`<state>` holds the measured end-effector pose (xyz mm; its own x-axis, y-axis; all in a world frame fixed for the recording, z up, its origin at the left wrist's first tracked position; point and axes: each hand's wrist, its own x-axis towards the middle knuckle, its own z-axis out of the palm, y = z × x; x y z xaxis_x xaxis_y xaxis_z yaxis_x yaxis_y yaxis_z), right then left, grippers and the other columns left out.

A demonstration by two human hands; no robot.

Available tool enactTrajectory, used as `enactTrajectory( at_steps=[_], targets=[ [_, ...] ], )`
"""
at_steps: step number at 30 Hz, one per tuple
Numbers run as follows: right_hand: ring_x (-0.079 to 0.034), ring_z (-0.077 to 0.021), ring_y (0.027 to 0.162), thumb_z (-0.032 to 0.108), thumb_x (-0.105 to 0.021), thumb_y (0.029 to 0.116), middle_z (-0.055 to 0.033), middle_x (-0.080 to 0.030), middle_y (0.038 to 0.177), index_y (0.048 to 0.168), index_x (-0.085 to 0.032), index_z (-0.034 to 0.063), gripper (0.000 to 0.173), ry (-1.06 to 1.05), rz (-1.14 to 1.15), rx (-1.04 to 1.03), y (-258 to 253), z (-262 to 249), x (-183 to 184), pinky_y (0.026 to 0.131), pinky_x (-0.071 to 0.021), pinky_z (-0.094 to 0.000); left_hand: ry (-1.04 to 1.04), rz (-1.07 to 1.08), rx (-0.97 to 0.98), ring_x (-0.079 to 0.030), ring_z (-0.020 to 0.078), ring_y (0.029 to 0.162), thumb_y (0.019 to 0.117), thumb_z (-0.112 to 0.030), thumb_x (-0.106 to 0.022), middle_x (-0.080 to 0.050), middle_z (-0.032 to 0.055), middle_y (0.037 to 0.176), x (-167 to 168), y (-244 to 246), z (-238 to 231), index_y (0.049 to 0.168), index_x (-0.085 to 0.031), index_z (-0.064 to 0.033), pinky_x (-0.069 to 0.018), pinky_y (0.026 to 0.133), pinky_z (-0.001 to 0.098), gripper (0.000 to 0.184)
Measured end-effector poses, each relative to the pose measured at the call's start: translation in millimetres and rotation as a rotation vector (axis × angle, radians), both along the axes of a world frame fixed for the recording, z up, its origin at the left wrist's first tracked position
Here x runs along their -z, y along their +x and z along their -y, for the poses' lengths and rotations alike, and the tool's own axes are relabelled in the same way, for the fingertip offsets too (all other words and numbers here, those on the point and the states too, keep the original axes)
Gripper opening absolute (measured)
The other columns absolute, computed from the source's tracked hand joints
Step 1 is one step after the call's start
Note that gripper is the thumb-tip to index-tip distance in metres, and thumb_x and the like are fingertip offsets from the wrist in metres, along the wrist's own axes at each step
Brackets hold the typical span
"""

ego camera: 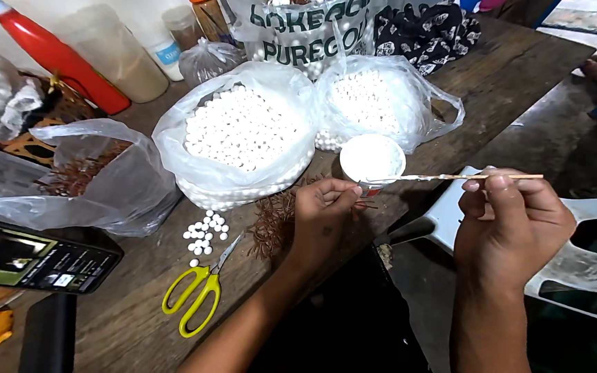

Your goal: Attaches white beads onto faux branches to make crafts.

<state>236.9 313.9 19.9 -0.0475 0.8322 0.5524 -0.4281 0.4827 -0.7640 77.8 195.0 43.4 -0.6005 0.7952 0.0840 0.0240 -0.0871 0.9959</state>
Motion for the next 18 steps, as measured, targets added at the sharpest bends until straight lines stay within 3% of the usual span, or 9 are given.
enactTrajectory(
  at_steps=[14,18],
  targets=[
    [-0.063,0.0021,0.065,0.003,-0.061,0.0954,0.0114,-0.074,0.088,0.089,-0.072,0.0187,0.02,0.067,0.062,0.075,-6,-9,7,0.059,-0.0522,-0.0147,0.055,0.016,0.013,-0.067,0.006,0.06,0.0964,0.006,-0.062,-0.072,0.0043,0.072,3,-3,1,0.094,-0.071,0.005,-0.0575,0.059,0.0199,0.01],
    [-0.064,0.0034,0.07,0.004,-0.063,0.0947,0.0133,-0.073,0.092,0.091,-0.071,0.0177,0.017,0.125,0.145,0.097,-11,-15,8,0.062,-0.0526,-0.0152,0.083,0.056,0.014,-0.066,0.005,0.059,0.0969,0.005,-0.061,-0.073,0.0048,0.073,6,-9,7,0.095,-0.072,0.0047,-0.0546,0.056,0.0182,0.011]
  ],
)
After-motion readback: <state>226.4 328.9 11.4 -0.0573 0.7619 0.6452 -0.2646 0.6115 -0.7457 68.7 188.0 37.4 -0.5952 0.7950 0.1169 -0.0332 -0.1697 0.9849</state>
